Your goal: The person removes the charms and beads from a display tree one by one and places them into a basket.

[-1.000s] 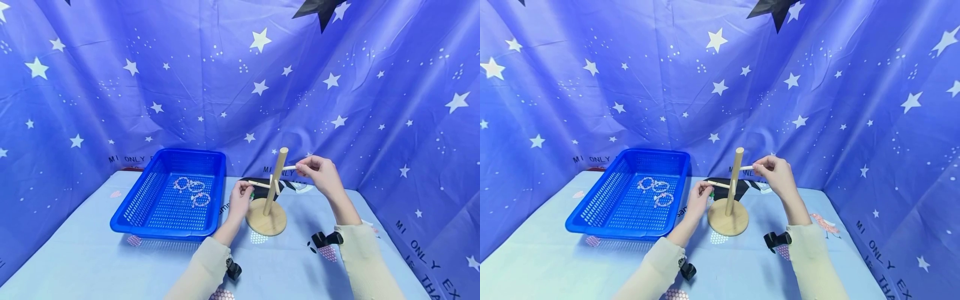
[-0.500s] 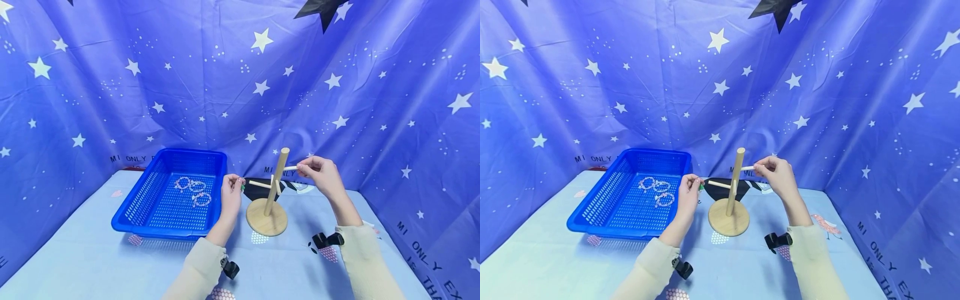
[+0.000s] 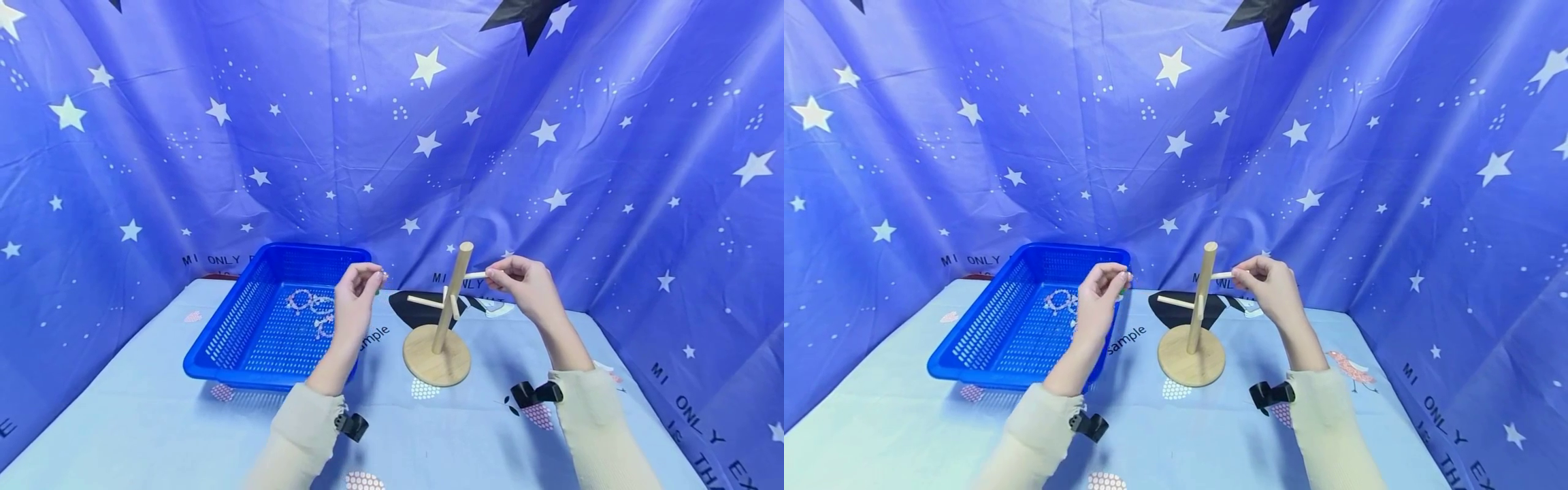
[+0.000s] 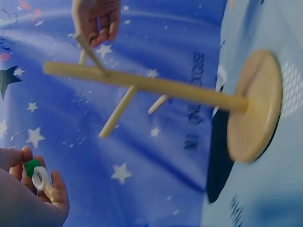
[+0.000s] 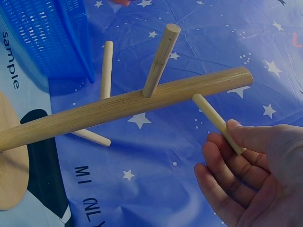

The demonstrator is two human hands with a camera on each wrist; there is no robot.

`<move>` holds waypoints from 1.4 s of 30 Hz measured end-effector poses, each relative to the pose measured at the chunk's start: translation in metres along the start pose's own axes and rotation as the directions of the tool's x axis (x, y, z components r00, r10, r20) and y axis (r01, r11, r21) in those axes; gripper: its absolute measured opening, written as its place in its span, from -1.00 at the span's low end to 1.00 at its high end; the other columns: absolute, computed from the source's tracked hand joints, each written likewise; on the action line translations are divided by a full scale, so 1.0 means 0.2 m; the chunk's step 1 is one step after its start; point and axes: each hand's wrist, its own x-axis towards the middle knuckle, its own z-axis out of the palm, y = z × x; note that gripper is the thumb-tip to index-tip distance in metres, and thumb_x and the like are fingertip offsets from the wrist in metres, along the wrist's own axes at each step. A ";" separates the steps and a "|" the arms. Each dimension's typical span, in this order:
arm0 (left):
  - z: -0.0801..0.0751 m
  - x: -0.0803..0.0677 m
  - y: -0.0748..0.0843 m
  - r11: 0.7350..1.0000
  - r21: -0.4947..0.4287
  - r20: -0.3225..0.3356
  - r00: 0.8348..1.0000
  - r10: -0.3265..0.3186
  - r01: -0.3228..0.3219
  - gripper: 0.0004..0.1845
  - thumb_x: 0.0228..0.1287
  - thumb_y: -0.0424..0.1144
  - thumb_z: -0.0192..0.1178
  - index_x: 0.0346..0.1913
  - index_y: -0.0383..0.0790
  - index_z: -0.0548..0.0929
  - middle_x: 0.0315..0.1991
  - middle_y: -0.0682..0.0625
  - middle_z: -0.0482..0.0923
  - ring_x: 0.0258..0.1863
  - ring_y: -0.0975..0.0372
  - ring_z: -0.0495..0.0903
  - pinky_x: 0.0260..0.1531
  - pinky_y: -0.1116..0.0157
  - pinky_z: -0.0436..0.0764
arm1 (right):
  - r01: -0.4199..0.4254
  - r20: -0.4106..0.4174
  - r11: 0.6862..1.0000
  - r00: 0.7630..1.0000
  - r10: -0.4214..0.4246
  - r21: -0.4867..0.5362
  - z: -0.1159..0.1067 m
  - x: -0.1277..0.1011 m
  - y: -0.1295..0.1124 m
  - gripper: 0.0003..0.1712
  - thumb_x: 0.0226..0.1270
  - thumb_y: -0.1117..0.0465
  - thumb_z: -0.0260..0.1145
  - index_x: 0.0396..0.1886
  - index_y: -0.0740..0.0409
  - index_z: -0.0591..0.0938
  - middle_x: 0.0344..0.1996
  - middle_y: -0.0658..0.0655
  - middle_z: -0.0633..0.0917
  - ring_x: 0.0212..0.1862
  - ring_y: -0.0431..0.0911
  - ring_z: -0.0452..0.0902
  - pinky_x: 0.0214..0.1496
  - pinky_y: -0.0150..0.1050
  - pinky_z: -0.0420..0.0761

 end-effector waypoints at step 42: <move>-0.65 0.56 -0.01 0.748 0.650 0.306 0.857 -0.415 0.131 -0.78 0.52 -0.31 0.02 -0.02 -0.45 0.53 -0.03 -0.34 0.70 -0.19 0.13 0.73 -0.19 0.36 0.63 | -0.002 0.027 1.000 1.000 0.003 -0.017 0.00 -0.01 -0.01 -0.67 0.44 0.20 0.28 -0.08 0.46 0.64 -0.31 0.20 0.78 -0.36 -0.40 0.66 -0.21 -0.49 0.70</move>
